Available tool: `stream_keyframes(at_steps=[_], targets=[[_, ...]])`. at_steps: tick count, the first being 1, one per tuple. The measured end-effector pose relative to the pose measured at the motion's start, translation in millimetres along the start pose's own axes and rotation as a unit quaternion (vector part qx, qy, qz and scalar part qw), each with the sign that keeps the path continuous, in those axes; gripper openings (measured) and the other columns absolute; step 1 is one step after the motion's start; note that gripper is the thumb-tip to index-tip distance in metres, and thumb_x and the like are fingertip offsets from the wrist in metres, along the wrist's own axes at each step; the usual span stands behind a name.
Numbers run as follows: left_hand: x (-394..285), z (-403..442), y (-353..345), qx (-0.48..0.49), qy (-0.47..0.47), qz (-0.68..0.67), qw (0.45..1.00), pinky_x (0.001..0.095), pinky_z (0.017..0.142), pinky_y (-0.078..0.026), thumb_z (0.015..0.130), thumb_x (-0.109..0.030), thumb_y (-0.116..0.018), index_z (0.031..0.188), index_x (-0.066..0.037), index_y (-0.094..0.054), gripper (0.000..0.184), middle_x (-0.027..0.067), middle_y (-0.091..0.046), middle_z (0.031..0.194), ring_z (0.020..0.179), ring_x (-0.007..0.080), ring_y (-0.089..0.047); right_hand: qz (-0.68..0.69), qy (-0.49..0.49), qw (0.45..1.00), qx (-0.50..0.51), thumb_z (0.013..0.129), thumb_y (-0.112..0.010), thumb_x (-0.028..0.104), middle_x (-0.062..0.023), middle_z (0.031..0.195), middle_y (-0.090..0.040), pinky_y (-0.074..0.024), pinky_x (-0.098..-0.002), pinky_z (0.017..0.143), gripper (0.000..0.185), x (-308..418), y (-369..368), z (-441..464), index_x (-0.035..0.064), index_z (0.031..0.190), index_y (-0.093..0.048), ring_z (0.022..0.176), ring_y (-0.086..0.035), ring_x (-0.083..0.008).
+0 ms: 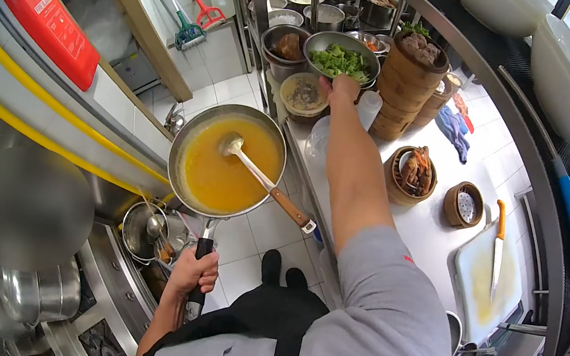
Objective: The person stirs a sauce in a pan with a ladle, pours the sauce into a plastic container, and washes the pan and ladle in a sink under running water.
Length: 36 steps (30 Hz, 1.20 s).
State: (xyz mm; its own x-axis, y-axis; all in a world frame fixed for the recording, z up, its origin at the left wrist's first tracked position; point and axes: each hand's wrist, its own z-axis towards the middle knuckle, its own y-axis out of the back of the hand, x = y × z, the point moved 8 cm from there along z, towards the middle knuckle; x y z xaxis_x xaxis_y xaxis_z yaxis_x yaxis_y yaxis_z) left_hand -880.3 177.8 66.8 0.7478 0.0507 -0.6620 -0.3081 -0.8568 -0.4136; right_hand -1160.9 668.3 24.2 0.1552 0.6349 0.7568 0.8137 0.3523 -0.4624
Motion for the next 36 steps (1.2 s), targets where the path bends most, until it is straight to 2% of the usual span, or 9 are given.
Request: stream_keyframes(at_steps=[10, 12, 13, 20, 22, 26, 31, 34, 36], targets=[[-22.9, 18.6, -5.3, 0.026, 0.003, 0.027, 0.999, 0.0274, 0.040, -0.038, 0.099, -0.017, -0.065, 0.087, -0.006, -0.049, 0.023, -0.0012, -0.041, 0.060, 0.045, 0.0093, -0.042, -0.124, 0.057, 0.990, -0.036, 0.095, -0.056, 0.004, -0.0213, 0.127, -0.060, -0.0622, -0.0409, 0.073, 0.037, 23.3, 16.7, 9.5, 0.0010, 0.132, -0.058, 0.098, -0.069, -0.0373], [-23.3, 22.6, -4.2, 0.035, -0.011, 0.043, 0.998, 0.0274, 0.039, -0.038, 0.098, -0.016, -0.066, 0.086, -0.007, -0.048, 0.024, -0.0009, -0.041, 0.059, 0.044, 0.0092, -0.042, -0.621, 0.267, 0.736, 0.046, 0.096, -0.059, 0.022, -0.0260, 0.126, -0.064, -0.0577, -0.0510, 0.085, 0.039, 51.5, 10.9, -32.8, 0.0020, 0.130, -0.060, 0.105, -0.067, -0.0455], [-24.3, 23.1, -6.8, 0.046, -0.011, 0.033, 0.998, 0.0277, 0.039, -0.038, 0.099, -0.015, -0.064, 0.083, -0.008, -0.045, 0.026, -0.0005, -0.041, 0.059, 0.044, 0.0092, -0.042, -0.633, 0.356, 0.687, 0.039, 0.094, -0.059, 0.035, -0.0299, 0.118, -0.067, -0.0523, -0.0544, 0.094, 0.046, 59.4, 22.2, -66.1, 0.0007, 0.125, -0.064, 0.111, -0.065, -0.0473], [-31.0, 27.7, -15.4, 0.065, -0.010, 0.056, 0.996, 0.0280, 0.038, -0.038, 0.100, -0.015, -0.061, 0.078, -0.009, -0.044, 0.029, -0.0004, -0.042, 0.058, 0.043, 0.0093, -0.041, -0.716, 0.221, 0.653, -0.113, 0.091, -0.059, 0.031, -0.0336, 0.095, -0.070, -0.0554, -0.0492, 0.088, 0.039, 29.5, 147.6, -121.7, -0.0069, 0.095, -0.069, 0.102, -0.071, -0.0378], [-32.3, 28.1, -19.8, 0.071, -0.008, 0.059, 0.996, 0.0281, 0.038, -0.038, 0.101, -0.016, -0.061, 0.078, -0.009, -0.044, 0.029, -0.0002, -0.043, 0.057, 0.042, 0.0094, -0.041, -0.650, 0.111, 0.752, 0.000, 0.088, -0.056, 0.023, -0.0294, 0.080, -0.071, -0.0578, -0.0473, 0.080, 0.035, 5.1, 156.9, -112.7, -0.0099, 0.090, -0.068, 0.082, -0.075, -0.0367], [-33.2, 29.6, -22.8, 0.075, -0.012, 0.083, 0.994, 0.0282, 0.038, -0.038, 0.101, -0.016, -0.060, 0.076, -0.009, -0.044, 0.031, -0.0014, -0.041, 0.057, 0.043, 0.0093, -0.041, -0.624, 0.112, 0.774, -0.003, 0.090, -0.054, 0.017, -0.0207, 0.069, -0.071, -0.0580, -0.0389, 0.054, 0.030, 1.8, 173.3, -127.3, -0.0108, 0.090, -0.065, 0.057, -0.071, -0.0284], [-34.7, 31.6, -32.8, 0.070, -0.020, 0.099, 0.992, 0.0282, 0.038, -0.037, 0.101, -0.015, -0.060, 0.075, -0.010, -0.043, 0.031, -0.0020, -0.041, 0.058, 0.043, 0.0088, -0.040, -0.549, 0.106, 0.829, 0.019, 0.092, -0.056, 0.020, -0.0241, 0.078, -0.072, -0.0581, -0.0389, 0.053, 0.033, -2.4, 195.0, -133.2, -0.0121, 0.095, -0.063, 0.058, -0.072, -0.0280], [-32.1, 32.4, -39.9, 0.063, -0.016, 0.103, 0.993, 0.0281, 0.038, -0.037, 0.101, -0.016, -0.061, 0.076, -0.010, -0.043, 0.031, -0.0020, -0.041, 0.059, 0.043, 0.0086, -0.041, -0.513, 0.051, 0.857, 0.016, 0.093, -0.056, 0.030, -0.0255, 0.079, -0.072, -0.0588, -0.0450, 0.077, 0.045, 9.6, 194.4, -157.7, -0.0127, 0.093, -0.067, 0.072, -0.074, -0.0333], [-32.3, 32.6, -44.4, 0.074, -0.027, 0.115, 0.990, 0.0281, 0.039, -0.037, 0.100, -0.016, -0.061, 0.079, -0.009, -0.043, 0.029, -0.0015, -0.042, 0.060, 0.044, 0.0086, -0.041, -0.646, 0.345, 0.678, -0.062, 0.096, -0.059, 0.041, -0.0280, 0.095, -0.073, -0.0560, -0.0470, 0.088, 0.052, 54.9, 178.1, -187.8, -0.0094, 0.107, -0.067, 0.092, -0.073, -0.0373]])
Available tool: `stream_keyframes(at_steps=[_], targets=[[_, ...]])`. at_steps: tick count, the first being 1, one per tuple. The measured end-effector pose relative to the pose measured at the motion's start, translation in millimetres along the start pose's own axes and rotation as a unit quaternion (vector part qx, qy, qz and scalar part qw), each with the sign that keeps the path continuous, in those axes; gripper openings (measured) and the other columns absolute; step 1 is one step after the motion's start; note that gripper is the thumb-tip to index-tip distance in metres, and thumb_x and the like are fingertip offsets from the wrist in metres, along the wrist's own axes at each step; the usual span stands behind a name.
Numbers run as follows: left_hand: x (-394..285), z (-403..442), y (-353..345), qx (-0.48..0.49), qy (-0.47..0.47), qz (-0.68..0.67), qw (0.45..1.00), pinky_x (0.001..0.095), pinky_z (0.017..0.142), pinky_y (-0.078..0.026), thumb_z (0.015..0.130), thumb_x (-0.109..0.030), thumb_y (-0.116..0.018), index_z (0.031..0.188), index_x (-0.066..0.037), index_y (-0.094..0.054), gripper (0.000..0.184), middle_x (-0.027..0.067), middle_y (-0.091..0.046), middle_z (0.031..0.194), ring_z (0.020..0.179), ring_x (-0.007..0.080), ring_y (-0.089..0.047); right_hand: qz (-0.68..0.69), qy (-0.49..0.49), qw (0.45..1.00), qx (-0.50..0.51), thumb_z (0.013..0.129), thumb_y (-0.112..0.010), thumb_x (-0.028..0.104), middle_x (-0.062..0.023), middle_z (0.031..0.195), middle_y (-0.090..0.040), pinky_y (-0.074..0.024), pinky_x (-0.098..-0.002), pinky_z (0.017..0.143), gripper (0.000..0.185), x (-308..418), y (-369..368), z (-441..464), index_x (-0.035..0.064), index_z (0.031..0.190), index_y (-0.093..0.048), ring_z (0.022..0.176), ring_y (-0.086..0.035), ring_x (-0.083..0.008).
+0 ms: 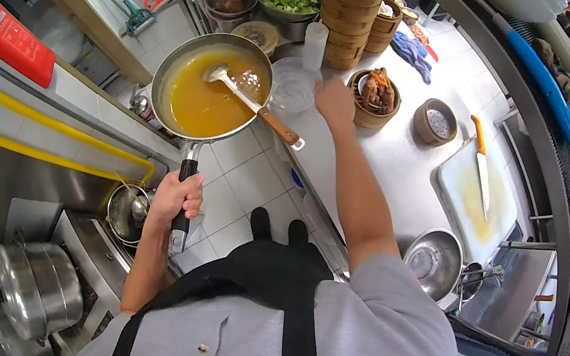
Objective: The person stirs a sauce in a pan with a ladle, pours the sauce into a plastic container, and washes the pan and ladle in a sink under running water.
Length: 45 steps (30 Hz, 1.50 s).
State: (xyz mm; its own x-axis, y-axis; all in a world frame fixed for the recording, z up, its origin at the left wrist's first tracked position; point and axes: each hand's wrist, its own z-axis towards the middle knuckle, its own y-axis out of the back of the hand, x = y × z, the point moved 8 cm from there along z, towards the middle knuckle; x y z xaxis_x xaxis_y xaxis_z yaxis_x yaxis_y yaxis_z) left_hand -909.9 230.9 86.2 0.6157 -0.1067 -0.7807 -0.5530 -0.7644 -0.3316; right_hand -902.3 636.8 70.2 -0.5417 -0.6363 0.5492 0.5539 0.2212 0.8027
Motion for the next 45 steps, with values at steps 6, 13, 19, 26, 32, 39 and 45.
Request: stream_keyframes(at_steps=[6, 13, 19, 26, 32, 39, 45], targets=[[-12.8, 15.1, -14.8, -0.024, -0.003, 0.027, 0.999, 0.0289, 0.040, -0.039, 0.099, -0.015, -0.063, 0.083, -0.008, -0.043, 0.026, -0.0006, -0.044, 0.061, 0.046, 0.0090, -0.043, -0.011, 0.109, 0.937, 0.331, 0.095, -0.064, 0.038, -0.0257, 0.110, -0.069, -0.0541, -0.0491, 0.087, 0.062, 93.1, 65.2, -86.5, 0.0024, 0.145, -0.050, 0.101, -0.068, -0.0412], [-32.7, 40.0, -32.9, -0.023, -0.030, 0.054, 0.998, 0.0291, 0.041, -0.041, 0.097, -0.015, -0.064, 0.080, -0.009, -0.043, 0.028, 0.0000, -0.047, 0.062, 0.048, 0.0087, -0.045, -0.108, 0.191, 0.958, 0.182, 0.095, -0.050, 0.016, -0.0281, 0.101, -0.067, -0.0559, -0.0547, 0.077, 0.043, 81.2, 61.2, -80.6, 0.0040, 0.136, -0.049, 0.088, -0.069, -0.0456], [-47.3, 48.0, -49.7, -0.040, -0.048, 0.106, 0.992, 0.0295, 0.041, -0.042, 0.097, -0.014, -0.064, 0.080, -0.009, -0.042, 0.029, 0.0001, -0.048, 0.062, 0.047, 0.0086, -0.046, -0.147, 0.206, 0.955, 0.155, 0.096, -0.057, 0.024, -0.0237, 0.092, -0.069, -0.0572, -0.0534, 0.069, 0.028, 79.3, 73.5, -40.0, 0.0030, 0.114, -0.056, 0.082, -0.072, -0.0412], [-58.6, 59.3, -58.6, -0.040, -0.049, 0.139, 0.988, 0.0289, 0.041, -0.042, 0.096, -0.013, -0.064, 0.080, -0.009, -0.043, 0.027, -0.0003, -0.048, 0.062, 0.047, 0.0088, -0.047, -0.171, 0.264, 0.943, 0.113, 0.100, -0.057, 0.028, -0.0202, 0.098, -0.069, -0.0557, -0.0499, 0.079, 0.024, 84.4, 83.9, 2.8, 0.0059, 0.108, -0.063, 0.093, -0.070, -0.0374], [-59.3, 62.5, -63.3, -0.052, -0.045, 0.151, 0.986, 0.0280, 0.041, -0.042, 0.097, -0.014, -0.064, 0.080, -0.009, -0.044, 0.027, -0.0012, -0.048, 0.063, 0.048, 0.0076, -0.046, -0.162, 0.288, 0.939, 0.098, 0.100, -0.056, 0.026, -0.0199, 0.097, -0.068, -0.0552, -0.0492, 0.077, 0.024, 94.3, 103.3, 7.3, 0.0052, 0.110, -0.062, 0.092, -0.070, -0.0370], [-70.9, 61.3, -63.0, -0.068, -0.041, 0.187, 0.979, 0.0268, 0.041, -0.042, 0.098, -0.016, -0.065, 0.082, -0.010, -0.044, 0.027, -0.0020, -0.049, 0.064, 0.048, 0.0065, -0.045, -0.149, 0.295, 0.941, 0.065, 0.102, -0.055, 0.028, -0.0184, 0.095, -0.068, -0.0549, -0.0498, 0.075, 0.025, 94.3, 110.1, 10.1, 0.0045, 0.110, -0.058, 0.090, -0.069, -0.0369], [-81.2, 62.3, -61.2, -0.075, -0.053, 0.230, 0.969, 0.0272, 0.040, -0.041, 0.097, -0.015, -0.066, 0.082, -0.008, -0.047, 0.024, -0.0021, -0.049, 0.063, 0.047, 0.0068, -0.045, -0.143, 0.287, 0.946, 0.043, 0.101, -0.056, 0.029, -0.0178, 0.095, -0.069, -0.0555, -0.0491, 0.074, 0.026, 90.9, 115.7, 12.7, 0.0053, 0.113, -0.058, 0.088, -0.070, -0.0369]])
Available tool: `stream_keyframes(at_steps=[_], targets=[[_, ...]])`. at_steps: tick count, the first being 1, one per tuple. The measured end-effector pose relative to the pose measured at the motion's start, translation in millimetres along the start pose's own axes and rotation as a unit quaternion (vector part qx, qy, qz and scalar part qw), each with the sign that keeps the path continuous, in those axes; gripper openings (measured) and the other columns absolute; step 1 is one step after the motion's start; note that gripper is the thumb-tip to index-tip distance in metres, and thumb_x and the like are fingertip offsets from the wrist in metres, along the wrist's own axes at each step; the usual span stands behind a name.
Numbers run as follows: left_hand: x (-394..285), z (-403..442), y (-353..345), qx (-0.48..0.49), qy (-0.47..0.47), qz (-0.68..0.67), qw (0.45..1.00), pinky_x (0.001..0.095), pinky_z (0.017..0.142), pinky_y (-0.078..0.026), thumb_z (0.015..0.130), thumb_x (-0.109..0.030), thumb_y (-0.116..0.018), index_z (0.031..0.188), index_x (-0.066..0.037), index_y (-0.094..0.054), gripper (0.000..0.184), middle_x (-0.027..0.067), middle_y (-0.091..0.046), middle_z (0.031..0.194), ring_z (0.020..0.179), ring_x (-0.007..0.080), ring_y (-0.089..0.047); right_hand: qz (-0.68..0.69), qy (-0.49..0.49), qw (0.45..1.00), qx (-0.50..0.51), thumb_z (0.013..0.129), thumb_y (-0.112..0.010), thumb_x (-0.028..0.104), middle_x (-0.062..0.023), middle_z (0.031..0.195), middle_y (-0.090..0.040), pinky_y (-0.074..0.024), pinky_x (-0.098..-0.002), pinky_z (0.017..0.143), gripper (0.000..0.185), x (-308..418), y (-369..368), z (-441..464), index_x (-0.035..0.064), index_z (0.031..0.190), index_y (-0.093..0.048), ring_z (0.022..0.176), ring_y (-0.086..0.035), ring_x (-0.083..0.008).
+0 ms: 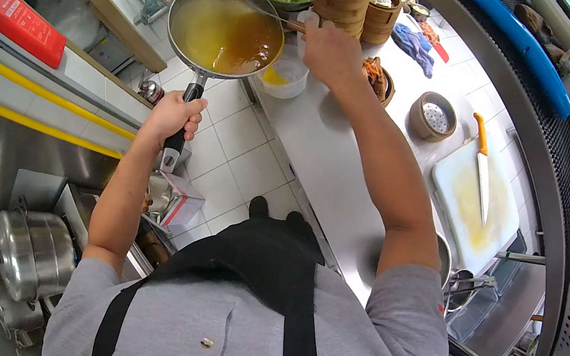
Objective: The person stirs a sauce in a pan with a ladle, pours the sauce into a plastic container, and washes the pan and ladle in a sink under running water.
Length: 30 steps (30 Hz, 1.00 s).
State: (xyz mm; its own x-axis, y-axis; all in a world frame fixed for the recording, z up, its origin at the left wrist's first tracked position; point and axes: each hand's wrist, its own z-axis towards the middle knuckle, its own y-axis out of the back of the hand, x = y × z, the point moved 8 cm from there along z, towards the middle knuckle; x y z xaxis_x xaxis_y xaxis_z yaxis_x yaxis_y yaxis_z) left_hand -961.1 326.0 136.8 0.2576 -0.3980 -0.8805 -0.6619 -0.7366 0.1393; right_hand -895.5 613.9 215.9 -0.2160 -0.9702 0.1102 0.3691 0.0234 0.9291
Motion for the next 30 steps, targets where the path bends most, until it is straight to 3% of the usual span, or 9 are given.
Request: stream_keyframes(at_steps=[7, 9, 11, 15, 30], targets=[[-7.7, -1.8, 1.3, -0.004, 0.013, 0.003, 1.000, 0.0273, 0.041, -0.041, 0.097, -0.015, -0.065, 0.083, -0.008, -0.047, 0.024, -0.0023, -0.049, 0.063, 0.046, 0.0069, -0.044, 0.003, -0.014, 1.000, -0.024, 0.101, -0.056, 0.029, -0.0187, 0.093, -0.069, -0.0556, -0.0496, 0.074, 0.027, -4.6, 9.6, -2.2, 0.0063, 0.115, -0.058, 0.088, -0.070, -0.0371], [-10.5, -1.7, 2.2, 0.002, 0.003, 0.002, 1.000, 0.0292, 0.043, -0.045, 0.095, -0.014, -0.064, 0.076, -0.007, -0.048, 0.025, 0.0002, -0.052, 0.063, 0.048, 0.0095, -0.049, 0.004, -0.018, 1.000, -0.025, 0.101, -0.056, 0.029, -0.0191, 0.093, -0.069, -0.0555, -0.0499, 0.074, 0.027, -4.9, 12.0, -3.5, 0.0064, 0.115, -0.058, 0.088, -0.070, -0.0374], [-12.5, -3.2, 1.1, 0.001, 0.002, 0.000, 1.000, 0.0291, 0.043, -0.045, 0.095, -0.014, -0.064, 0.076, -0.007, -0.048, 0.026, 0.0002, -0.052, 0.063, 0.048, 0.0095, -0.049, 0.018, -0.019, 0.999, -0.022, 0.099, -0.055, 0.023, -0.0199, 0.097, -0.068, -0.0563, -0.0509, 0.075, 0.023, -4.8, 15.6, -4.9, 0.0049, 0.112, -0.060, 0.089, -0.071, -0.0375], [-19.9, -5.9, 2.4, -0.015, -0.005, 0.025, 1.000, 0.0290, 0.043, -0.044, 0.095, -0.014, -0.064, 0.075, -0.008, -0.048, 0.027, 0.0001, -0.052, 0.062, 0.047, 0.0094, -0.049, 0.017, -0.029, 0.999, -0.022, 0.099, -0.055, 0.023, -0.0196, 0.099, -0.068, -0.0566, -0.0508, 0.075, 0.023, -8.0, 17.3, -5.1, 0.0047, 0.113, -0.060, 0.089, -0.071, -0.0376], [-40.2, -9.6, 2.8, -0.022, -0.010, 0.082, 0.996, 0.0295, 0.043, -0.046, 0.096, -0.016, -0.064, 0.078, -0.006, -0.051, 0.024, 0.0007, -0.053, 0.063, 0.046, 0.0102, -0.050, 0.013, -0.041, 0.998, -0.041, 0.099, -0.057, 0.025, -0.0192, 0.103, -0.068, -0.0562, -0.0512, 0.079, 0.028, -20.3, 20.8, -3.4, 0.0062, 0.120, -0.058, 0.095, -0.070, -0.0373]])
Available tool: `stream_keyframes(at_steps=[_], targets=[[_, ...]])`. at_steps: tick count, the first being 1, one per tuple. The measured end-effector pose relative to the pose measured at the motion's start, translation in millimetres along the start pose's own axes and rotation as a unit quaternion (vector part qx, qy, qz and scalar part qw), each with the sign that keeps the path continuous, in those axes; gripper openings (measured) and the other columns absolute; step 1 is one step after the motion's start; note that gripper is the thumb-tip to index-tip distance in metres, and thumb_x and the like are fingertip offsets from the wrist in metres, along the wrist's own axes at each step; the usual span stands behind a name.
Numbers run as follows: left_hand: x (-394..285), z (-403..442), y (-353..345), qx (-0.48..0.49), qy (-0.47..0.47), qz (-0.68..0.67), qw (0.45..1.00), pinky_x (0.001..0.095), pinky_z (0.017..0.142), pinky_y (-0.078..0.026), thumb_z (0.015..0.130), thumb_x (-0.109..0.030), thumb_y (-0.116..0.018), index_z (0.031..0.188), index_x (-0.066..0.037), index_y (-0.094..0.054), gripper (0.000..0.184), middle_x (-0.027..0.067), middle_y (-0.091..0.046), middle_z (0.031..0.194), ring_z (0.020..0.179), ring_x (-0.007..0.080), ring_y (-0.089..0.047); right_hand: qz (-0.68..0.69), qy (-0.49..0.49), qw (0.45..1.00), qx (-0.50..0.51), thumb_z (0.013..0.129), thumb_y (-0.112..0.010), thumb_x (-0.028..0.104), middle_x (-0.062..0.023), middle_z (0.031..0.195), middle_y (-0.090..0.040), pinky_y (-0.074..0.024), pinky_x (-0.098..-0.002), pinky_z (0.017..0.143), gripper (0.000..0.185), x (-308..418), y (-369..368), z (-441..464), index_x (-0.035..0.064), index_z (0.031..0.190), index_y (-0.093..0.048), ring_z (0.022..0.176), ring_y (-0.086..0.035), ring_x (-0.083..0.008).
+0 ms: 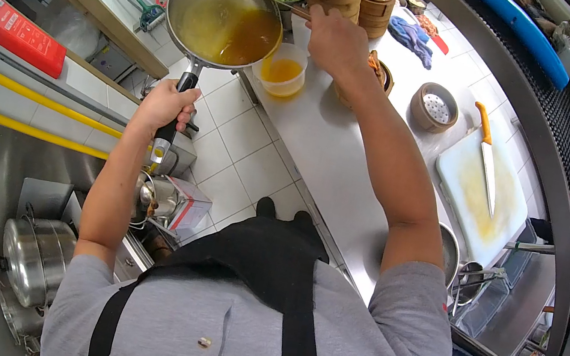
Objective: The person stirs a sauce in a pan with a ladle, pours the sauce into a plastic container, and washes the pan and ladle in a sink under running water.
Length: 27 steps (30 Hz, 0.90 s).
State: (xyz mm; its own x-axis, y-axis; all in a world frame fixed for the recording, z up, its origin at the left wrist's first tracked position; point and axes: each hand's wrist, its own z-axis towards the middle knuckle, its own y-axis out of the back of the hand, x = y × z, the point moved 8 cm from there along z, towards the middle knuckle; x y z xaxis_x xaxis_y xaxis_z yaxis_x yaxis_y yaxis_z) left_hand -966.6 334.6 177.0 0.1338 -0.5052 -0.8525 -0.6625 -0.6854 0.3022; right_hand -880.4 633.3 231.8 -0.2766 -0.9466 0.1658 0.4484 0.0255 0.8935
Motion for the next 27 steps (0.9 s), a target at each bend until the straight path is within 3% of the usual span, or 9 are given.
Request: stream_keyframes(at_steps=[4, 6, 19, 21, 27], targets=[[-2.9, -0.1, 0.6, 0.000, -0.006, 0.022, 1.000, 0.0296, 0.043, -0.046, 0.097, -0.017, -0.064, 0.079, -0.006, -0.052, 0.024, 0.0009, -0.054, 0.063, 0.046, 0.0104, -0.051, 0.002, 0.000, 1.000, -0.013, 0.101, -0.057, 0.026, -0.0188, 0.101, -0.068, -0.0563, -0.0509, 0.078, 0.027, -1.5, 2.1, -1.7, 0.0059, 0.118, -0.059, 0.094, -0.070, -0.0369], [-5.6, -1.5, 0.8, -0.008, -0.016, 0.025, 1.000, 0.0289, 0.040, -0.041, 0.097, -0.015, -0.065, 0.082, -0.005, -0.049, 0.024, 0.0005, -0.051, 0.059, 0.044, 0.0102, -0.048, 0.004, 0.000, 1.000, -0.018, 0.101, -0.056, 0.026, -0.0187, 0.100, -0.069, -0.0564, -0.0508, 0.078, 0.026, -2.6, 2.2, -2.1, 0.0057, 0.117, -0.060, 0.093, -0.071, -0.0369], [-18.5, -4.8, 6.8, -0.041, -0.043, 0.085, 0.995, 0.0292, 0.040, -0.042, 0.098, -0.016, -0.063, 0.082, -0.004, -0.050, 0.024, 0.0020, -0.053, 0.058, 0.042, 0.0113, -0.049, 0.011, -0.020, 1.000, -0.006, 0.102, -0.055, 0.028, -0.0180, 0.102, -0.069, -0.0561, -0.0503, 0.081, 0.027, -8.9, 5.8, -1.4, 0.0063, 0.119, -0.058, 0.098, -0.070, -0.0360], [-22.5, -6.8, 7.7, -0.045, -0.048, 0.122, 0.990, 0.0320, 0.043, -0.048, 0.096, -0.019, -0.063, 0.081, -0.001, -0.055, 0.025, 0.0030, -0.055, 0.060, 0.045, 0.0132, -0.053, 0.010, -0.025, 1.000, 0.002, 0.102, -0.055, 0.028, -0.0180, 0.103, -0.069, -0.0560, -0.0505, 0.081, 0.028, -10.0, 4.9, -1.2, 0.0066, 0.120, -0.058, 0.098, -0.070, -0.0361], [-18.9, 0.6, 11.8, -0.075, -0.065, 0.188, 0.977, 0.0345, 0.045, -0.049, 0.095, -0.022, -0.064, 0.084, 0.002, -0.057, 0.028, 0.0061, -0.058, 0.058, 0.043, 0.0164, -0.058, 0.018, -0.025, 0.999, 0.013, 0.102, -0.052, 0.024, -0.0207, 0.109, -0.069, -0.0556, -0.0503, 0.083, 0.033, -12.0, 4.1, -0.5, 0.0089, 0.130, -0.056, 0.100, -0.069, -0.0397]])
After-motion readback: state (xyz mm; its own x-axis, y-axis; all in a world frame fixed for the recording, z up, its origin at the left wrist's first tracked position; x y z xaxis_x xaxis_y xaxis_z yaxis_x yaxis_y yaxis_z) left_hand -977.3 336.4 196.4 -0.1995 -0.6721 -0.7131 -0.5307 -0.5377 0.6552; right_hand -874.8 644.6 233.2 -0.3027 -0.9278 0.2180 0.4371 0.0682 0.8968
